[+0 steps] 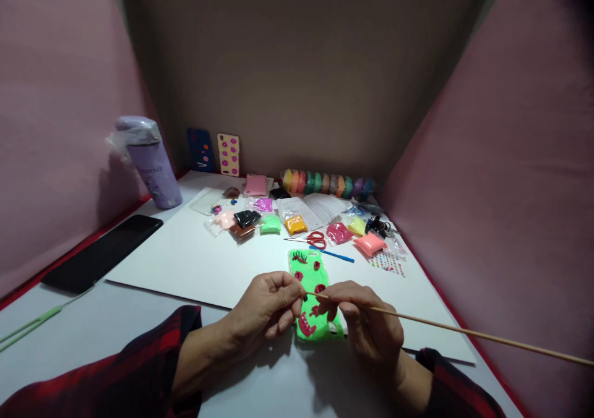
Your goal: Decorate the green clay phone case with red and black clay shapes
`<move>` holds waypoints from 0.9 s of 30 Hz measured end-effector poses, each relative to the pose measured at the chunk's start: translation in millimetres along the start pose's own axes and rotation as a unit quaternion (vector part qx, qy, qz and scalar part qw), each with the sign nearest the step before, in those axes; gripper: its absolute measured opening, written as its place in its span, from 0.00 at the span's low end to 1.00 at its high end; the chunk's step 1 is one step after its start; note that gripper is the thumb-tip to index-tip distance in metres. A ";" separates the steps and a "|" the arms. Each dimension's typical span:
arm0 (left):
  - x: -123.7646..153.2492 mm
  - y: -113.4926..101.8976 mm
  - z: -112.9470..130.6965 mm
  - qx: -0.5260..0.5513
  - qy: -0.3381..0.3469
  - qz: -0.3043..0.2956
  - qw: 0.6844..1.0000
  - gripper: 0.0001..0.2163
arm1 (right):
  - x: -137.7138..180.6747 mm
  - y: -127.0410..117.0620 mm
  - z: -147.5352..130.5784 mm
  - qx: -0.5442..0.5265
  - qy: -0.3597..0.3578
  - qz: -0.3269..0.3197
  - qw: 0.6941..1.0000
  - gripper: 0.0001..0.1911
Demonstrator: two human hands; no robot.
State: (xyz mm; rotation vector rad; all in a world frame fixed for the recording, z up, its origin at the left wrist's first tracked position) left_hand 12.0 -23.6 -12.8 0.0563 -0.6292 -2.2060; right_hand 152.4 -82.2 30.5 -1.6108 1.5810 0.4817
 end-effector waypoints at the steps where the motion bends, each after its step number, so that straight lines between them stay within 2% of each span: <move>1: -0.3 0.2 0.3 0.002 0.001 0.000 1.000 0.15 | -0.4 0.1 -0.6 0.000 -0.001 0.000 1.000 0.10; 27: 1.3 2.7 1.0 0.000 -0.002 0.000 1.000 0.15 | -1.3 1.3 -0.2 -0.001 0.005 -0.009 1.000 0.10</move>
Point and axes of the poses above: each hand's wrist, its own x-axis away from the middle knuckle, its own y-axis out of the palm, z = x × y, the point moved 6 cm from there along -x, towards the middle knuckle, and after that the axes turned 4 degrees about -z, right-handed, at the moved point
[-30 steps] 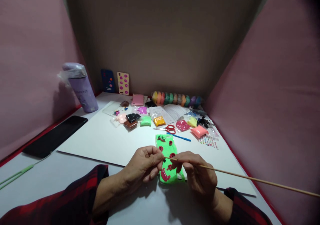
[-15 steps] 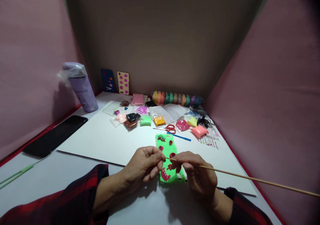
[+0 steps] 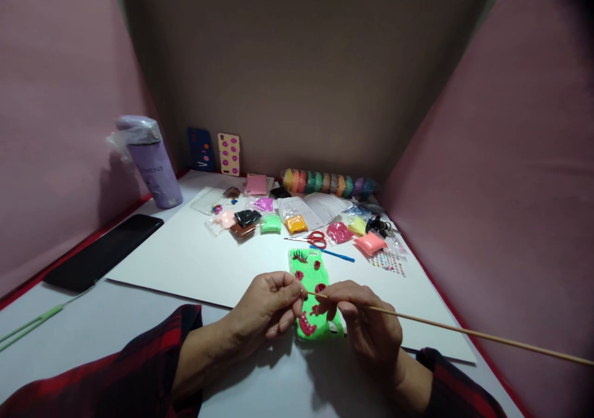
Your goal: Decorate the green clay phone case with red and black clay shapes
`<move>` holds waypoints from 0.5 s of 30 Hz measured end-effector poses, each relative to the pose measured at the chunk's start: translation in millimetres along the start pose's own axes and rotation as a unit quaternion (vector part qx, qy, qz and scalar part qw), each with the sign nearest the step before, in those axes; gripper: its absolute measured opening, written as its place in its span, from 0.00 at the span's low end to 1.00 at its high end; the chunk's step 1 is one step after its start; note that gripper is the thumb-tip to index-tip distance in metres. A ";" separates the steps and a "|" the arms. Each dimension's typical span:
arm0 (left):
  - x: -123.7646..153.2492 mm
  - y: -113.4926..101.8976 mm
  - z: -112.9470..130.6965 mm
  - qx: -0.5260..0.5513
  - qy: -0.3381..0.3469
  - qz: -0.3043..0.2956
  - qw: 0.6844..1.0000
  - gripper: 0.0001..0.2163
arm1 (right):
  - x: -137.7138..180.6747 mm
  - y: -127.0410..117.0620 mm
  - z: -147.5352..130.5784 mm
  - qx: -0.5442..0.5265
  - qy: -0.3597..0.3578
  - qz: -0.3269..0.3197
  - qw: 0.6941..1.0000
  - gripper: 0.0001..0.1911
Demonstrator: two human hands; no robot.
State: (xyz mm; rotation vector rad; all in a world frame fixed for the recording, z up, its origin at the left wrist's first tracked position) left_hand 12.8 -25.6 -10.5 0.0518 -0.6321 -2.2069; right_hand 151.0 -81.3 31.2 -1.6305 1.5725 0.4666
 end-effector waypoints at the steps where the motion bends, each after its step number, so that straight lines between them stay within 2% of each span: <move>1: 0.0 -0.1 0.0 0.000 0.000 0.000 1.000 0.15 | 0.3 -0.1 0.6 -0.001 0.002 0.000 1.000 0.10; 15: 0.4 -0.6 -0.2 -0.005 0.000 0.005 1.000 0.15 | 1.1 -0.1 1.7 0.005 0.001 -0.006 1.000 0.11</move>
Point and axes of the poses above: each hand's wrist, its own x-axis away from the middle knuckle, its own y-axis out of the palm, z = x × y, the point moved 6 cm from there along -x, towards the middle knuckle, and after that the axes turned 4 degrees about -z, right-handed, at the moved point
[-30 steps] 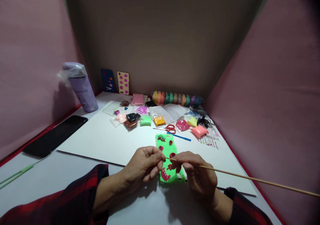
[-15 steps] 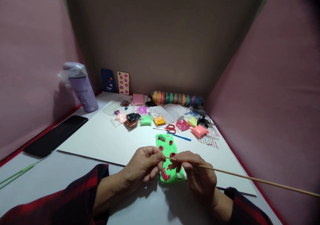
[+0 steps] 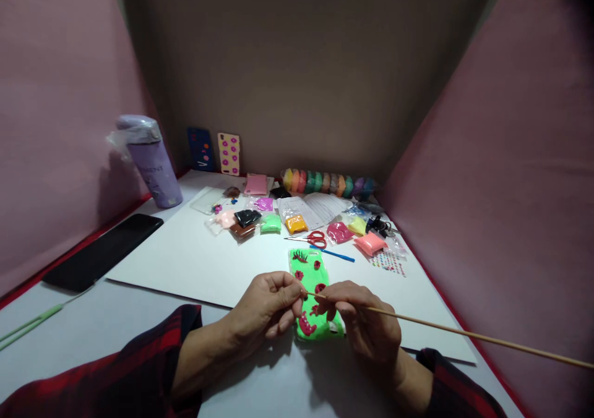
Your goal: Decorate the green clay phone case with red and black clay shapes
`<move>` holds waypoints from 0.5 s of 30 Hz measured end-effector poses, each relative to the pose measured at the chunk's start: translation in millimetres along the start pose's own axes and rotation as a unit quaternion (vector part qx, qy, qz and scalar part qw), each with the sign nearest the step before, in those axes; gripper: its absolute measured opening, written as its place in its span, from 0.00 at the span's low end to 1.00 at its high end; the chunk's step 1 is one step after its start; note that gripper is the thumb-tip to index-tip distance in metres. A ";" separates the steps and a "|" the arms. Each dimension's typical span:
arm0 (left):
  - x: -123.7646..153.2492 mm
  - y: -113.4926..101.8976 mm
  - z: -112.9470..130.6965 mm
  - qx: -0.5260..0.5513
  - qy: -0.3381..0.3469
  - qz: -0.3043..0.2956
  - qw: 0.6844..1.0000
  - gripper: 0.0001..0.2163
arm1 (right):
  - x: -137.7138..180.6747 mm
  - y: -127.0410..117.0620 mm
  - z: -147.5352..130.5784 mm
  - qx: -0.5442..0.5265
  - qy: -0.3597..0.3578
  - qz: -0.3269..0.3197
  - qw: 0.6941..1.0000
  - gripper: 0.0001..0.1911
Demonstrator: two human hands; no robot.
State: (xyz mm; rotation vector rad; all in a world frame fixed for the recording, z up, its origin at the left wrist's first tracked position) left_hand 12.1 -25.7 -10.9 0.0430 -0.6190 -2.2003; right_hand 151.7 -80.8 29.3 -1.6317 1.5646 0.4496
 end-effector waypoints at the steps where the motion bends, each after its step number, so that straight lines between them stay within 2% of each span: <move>1: 0.2 0.0 0.0 -0.001 0.001 0.000 1.000 0.15 | -0.1 0.1 0.0 0.001 0.001 -0.001 1.000 0.10; 15: -1.5 -2.8 0.2 0.003 -0.002 0.018 1.000 0.14 | 1.3 -0.3 0.1 -0.005 0.008 0.002 1.000 0.10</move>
Point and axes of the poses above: each hand's wrist, its own x-axis away from the middle knuckle, its own y-axis out of the palm, z = x × y, the point moved 6 cm from there along -x, towards the middle knuckle, and after that the axes turned 4 degrees about -z, right-handed, at the moved point
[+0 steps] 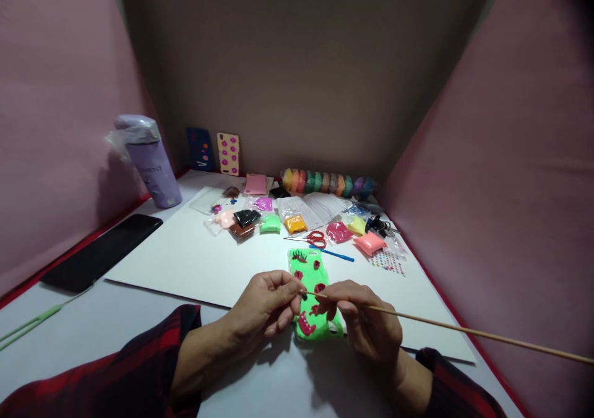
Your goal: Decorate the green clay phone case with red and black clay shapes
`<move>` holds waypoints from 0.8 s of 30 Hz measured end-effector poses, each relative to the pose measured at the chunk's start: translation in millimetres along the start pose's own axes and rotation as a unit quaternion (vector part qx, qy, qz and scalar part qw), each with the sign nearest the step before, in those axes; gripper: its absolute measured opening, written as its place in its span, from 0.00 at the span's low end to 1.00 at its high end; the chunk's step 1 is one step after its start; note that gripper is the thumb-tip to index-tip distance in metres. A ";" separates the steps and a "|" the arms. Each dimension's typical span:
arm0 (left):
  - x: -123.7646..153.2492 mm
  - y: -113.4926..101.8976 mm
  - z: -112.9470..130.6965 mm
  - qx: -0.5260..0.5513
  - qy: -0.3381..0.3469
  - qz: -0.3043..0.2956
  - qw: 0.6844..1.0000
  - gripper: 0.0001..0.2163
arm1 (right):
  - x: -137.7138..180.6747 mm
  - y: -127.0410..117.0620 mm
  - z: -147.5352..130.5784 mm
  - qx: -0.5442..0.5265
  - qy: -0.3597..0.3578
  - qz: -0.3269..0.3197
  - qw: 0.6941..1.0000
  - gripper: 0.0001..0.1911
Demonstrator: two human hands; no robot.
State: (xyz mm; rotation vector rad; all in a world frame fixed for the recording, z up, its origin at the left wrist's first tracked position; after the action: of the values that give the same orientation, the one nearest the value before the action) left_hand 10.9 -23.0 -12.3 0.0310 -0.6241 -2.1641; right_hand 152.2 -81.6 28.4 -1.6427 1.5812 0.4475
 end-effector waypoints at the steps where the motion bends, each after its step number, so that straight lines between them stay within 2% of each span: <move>1: 0.2 -0.3 0.2 -0.001 -0.002 0.004 1.000 0.14 | -0.2 -0.4 -0.7 0.002 -0.002 0.003 1.000 0.10; 5: 1.6 -1.9 3.5 -0.009 0.006 0.033 0.999 0.14 | -3.2 -4.1 -2.2 0.004 -0.004 0.024 1.000 0.10; 8: 3.0 -4.9 9.0 -0.034 0.038 0.067 0.996 0.13 | -7.5 -6.6 0.7 0.025 0.014 0.032 0.999 0.11; 14: 5.8 -13.1 21.9 -0.190 0.113 0.132 0.966 0.06 | -10.3 -7.6 18.1 0.081 0.090 0.018 0.992 0.09; 19: 7.8 -13.3 23.7 -0.283 0.140 0.133 0.939 0.05 | -8.8 -5.0 23.8 0.080 0.117 0.003 0.990 0.09; 24: 7.0 -12.9 21.0 -0.296 0.127 0.122 0.939 0.06 | -10.6 -2.8 26.0 0.088 0.125 -0.008 0.988 0.10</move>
State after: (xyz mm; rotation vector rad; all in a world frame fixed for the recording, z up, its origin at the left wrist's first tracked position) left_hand -8.0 -12.9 1.7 -0.0848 0.1795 -1.9795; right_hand 160.2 -55.7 20.8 -1.6229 1.7338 0.0903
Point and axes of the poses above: each hand's wrist, its own x-axis away from the middle knuckle, its own y-axis out of the palm, z = x × y, the point moved 6 cm from there along -x, towards the middle knuckle, and after that the axes turned 4 degrees about -z, right-handed, at the moved point
